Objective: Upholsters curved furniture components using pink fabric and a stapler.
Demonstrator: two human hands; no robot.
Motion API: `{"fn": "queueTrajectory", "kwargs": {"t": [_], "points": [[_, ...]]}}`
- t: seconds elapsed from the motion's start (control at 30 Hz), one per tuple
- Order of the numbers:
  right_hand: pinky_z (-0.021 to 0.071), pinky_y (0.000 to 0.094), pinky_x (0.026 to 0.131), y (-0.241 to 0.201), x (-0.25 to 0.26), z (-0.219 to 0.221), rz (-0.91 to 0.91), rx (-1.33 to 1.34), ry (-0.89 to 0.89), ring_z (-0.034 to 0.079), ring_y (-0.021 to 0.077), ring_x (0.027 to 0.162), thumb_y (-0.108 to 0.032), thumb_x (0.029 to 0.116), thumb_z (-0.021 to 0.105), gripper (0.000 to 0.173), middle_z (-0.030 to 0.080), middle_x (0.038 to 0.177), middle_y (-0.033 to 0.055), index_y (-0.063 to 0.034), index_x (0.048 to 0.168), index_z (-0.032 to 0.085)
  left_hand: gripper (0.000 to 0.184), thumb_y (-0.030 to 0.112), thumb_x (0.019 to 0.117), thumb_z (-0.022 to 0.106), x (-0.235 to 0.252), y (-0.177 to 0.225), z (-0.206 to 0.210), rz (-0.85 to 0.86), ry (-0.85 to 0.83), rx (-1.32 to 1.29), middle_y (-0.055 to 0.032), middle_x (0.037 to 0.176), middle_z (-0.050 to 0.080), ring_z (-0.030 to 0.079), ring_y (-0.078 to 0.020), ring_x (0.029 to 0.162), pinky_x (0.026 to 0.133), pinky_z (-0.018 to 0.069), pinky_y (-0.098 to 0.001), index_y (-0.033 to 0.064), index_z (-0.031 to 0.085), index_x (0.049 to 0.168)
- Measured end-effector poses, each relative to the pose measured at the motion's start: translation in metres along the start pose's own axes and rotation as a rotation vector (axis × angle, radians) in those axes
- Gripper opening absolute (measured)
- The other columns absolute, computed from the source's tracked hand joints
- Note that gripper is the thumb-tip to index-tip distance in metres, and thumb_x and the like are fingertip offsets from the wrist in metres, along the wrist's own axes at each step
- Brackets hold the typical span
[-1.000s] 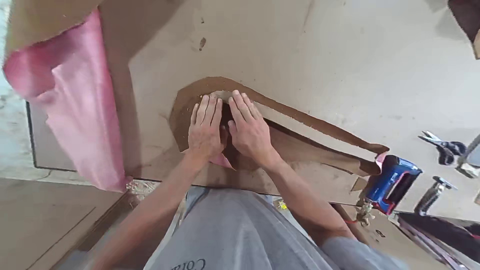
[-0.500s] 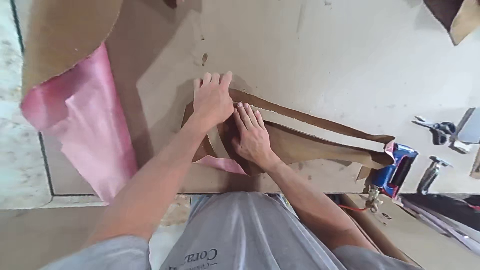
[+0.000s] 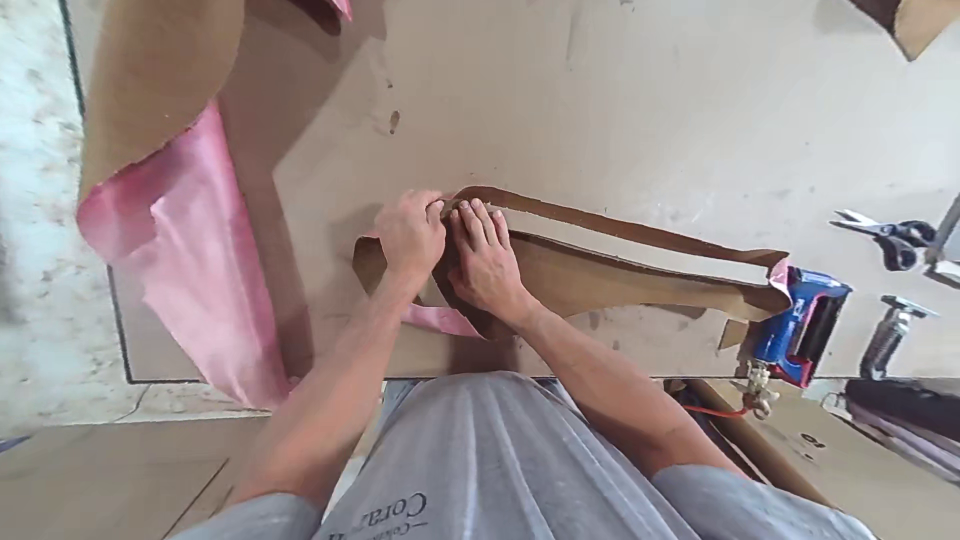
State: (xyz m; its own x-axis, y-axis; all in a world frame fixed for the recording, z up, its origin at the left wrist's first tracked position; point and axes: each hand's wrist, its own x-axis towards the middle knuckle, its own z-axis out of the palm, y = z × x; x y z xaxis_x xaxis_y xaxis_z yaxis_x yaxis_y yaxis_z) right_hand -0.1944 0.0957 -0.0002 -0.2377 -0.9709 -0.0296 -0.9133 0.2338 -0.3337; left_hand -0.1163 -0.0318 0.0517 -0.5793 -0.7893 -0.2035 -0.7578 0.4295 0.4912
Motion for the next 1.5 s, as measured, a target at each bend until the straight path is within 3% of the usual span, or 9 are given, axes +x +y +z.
{"fn": "queueTrajectory", "kwargs": {"t": [0.17, 0.3, 0.43, 0.6, 0.7, 0.8, 1.13, 1.33, 1.5], "points": [[0.0389, 0.0426, 0.118, 0.022, -0.015, -0.05, 0.065, 0.295, 0.065, 0.047, 0.0227, 0.144, -0.022, 0.0916, 0.061, 0.046, 0.056, 0.15, 0.0067, -0.0098, 0.136, 0.067, 0.037, 0.018, 0.1075, 0.043, -0.036, -0.009, 0.04, 0.149, 0.109, 0.204, -0.0181, 0.134, 0.067, 0.064, -0.0404, 0.124, 0.099, 0.0511, -0.0615, 0.015, 0.065, 0.137], [0.0548, 0.0445, 0.101, 0.142, -0.154, -0.135, 0.63, -0.112, 0.631, 0.065, 0.0284, 0.121, -0.006, 0.093, 0.061, 0.03, 0.07, 0.125, 0.0164, -0.0024, 0.121, 0.072, 0.037, 0.016, 0.11, 0.037, -0.03, -0.017, 0.049, 0.196, 0.216, 0.132, -0.0206, 0.128, 0.069, 0.066, -0.0422, 0.119, 0.096, 0.052, -0.0603, 0.0112, 0.069, 0.129], [0.0419, 0.059, 0.111, 0.27, -0.31, -0.154, 1.41, -0.173, 0.246, 0.047, 0.0454, 0.137, -0.032, 0.0916, 0.066, 0.072, 0.047, 0.15, 0.0292, -0.0085, 0.156, 0.043, 0.038, 0.021, 0.11, 0.039, -0.032, -0.018, 0.047, 0.189, 0.214, 0.077, -0.0215, 0.131, 0.067, 0.064, -0.0432, 0.122, 0.096, 0.0504, -0.0623, 0.012, 0.067, 0.133], [0.0431, 0.0595, 0.112, 0.328, -0.324, -0.16, 1.276, -0.034, 0.095, 0.054, 0.0408, 0.134, -0.025, 0.0905, 0.073, 0.079, 0.054, 0.145, 0.0278, -0.0015, 0.157, 0.036, 0.061, 0.042, 0.1006, 0.047, -0.046, -0.019, 0.034, 0.15, -0.006, 0.121, -0.0188, 0.153, 0.052, 0.05, -0.0421, 0.14, 0.106, 0.0441, -0.0639, 0.013, 0.047, 0.154], [0.0531, 0.0659, 0.084, 0.3, -0.308, -0.206, 1.525, -0.042, 0.179, 0.067, 0.0403, 0.099, -0.03, 0.0857, 0.072, 0.053, 0.068, 0.111, 0.0267, 0.0014, 0.128, 0.064, 0.061, 0.037, 0.0989, 0.047, -0.048, -0.026, 0.049, 0.235, 0.094, 0.133, -0.0175, 0.15, 0.054, 0.05, -0.0368, 0.14, 0.117, 0.0367, -0.0543, 0.0086, 0.048, 0.153], [0.0563, 0.0353, 0.05, 0.216, -0.258, -0.242, 1.434, 0.257, 0.371, 0.059, 0.0125, 0.052, -0.023, 0.0854, 0.064, 0.03, 0.06, 0.069, -0.0013, -0.008, 0.111, 0.06, 0.053, 0.027, 0.1009, 0.044, -0.048, -0.028, 0.061, 0.273, 0.234, 0.143, -0.0133, 0.144, 0.061, 0.056, -0.0309, 0.136, 0.12, 0.035, -0.0485, 0.0096, 0.053, 0.15], [0.0552, 0.0368, 0.057, -0.012, 0.031, -0.16, 0.637, 0.191, -0.32, 0.064, 0.0068, 0.06, -0.04, 0.0839, 0.068, 0.02, 0.065, 0.068, -0.0066, -0.0195, 0.085, 0.07, 0.045, 0.024, 0.0975, 0.051, -0.051, -0.037, 0.068, 0.334, 0.349, 0.012, -0.0119, 0.138, 0.066, 0.061, -0.0312, 0.13, 0.117, 0.039, -0.0481, 0.0063, 0.066, 0.136], [0.0559, 0.0421, 0.062, -0.021, 0.052, -0.141, 0.672, 0.101, -0.481, 0.067, 0.0111, 0.066, -0.041, 0.0832, 0.068, 0.022, 0.067, 0.072, -0.0042, -0.0198, 0.087, 0.07, 0.033, 0.02, 0.0963, 0.051, -0.048, -0.037, 0.069, 0.342, 0.415, -0.011, -0.0126, 0.132, 0.069, 0.065, -0.031, 0.124, 0.115, 0.0421, -0.0478, 0.0038, 0.075, 0.112], [0.0608, 0.0402, 0.062, 0.008, -0.01, -0.174, 0.777, 0.192, -0.216, 0.069, 0.0115, 0.064, -0.038, 0.0859, 0.068, 0.028, 0.07, 0.074, -0.0021, -0.0121, 0.096, 0.071, 0.048, 0.025, 0.0978, 0.048, -0.048, -0.037, 0.062, 0.316, 0.296, -0.002, -0.0115, 0.136, 0.068, 0.063, -0.0303, 0.127, 0.115, 0.0407, -0.049, 0.0072, 0.063, 0.14]]}}
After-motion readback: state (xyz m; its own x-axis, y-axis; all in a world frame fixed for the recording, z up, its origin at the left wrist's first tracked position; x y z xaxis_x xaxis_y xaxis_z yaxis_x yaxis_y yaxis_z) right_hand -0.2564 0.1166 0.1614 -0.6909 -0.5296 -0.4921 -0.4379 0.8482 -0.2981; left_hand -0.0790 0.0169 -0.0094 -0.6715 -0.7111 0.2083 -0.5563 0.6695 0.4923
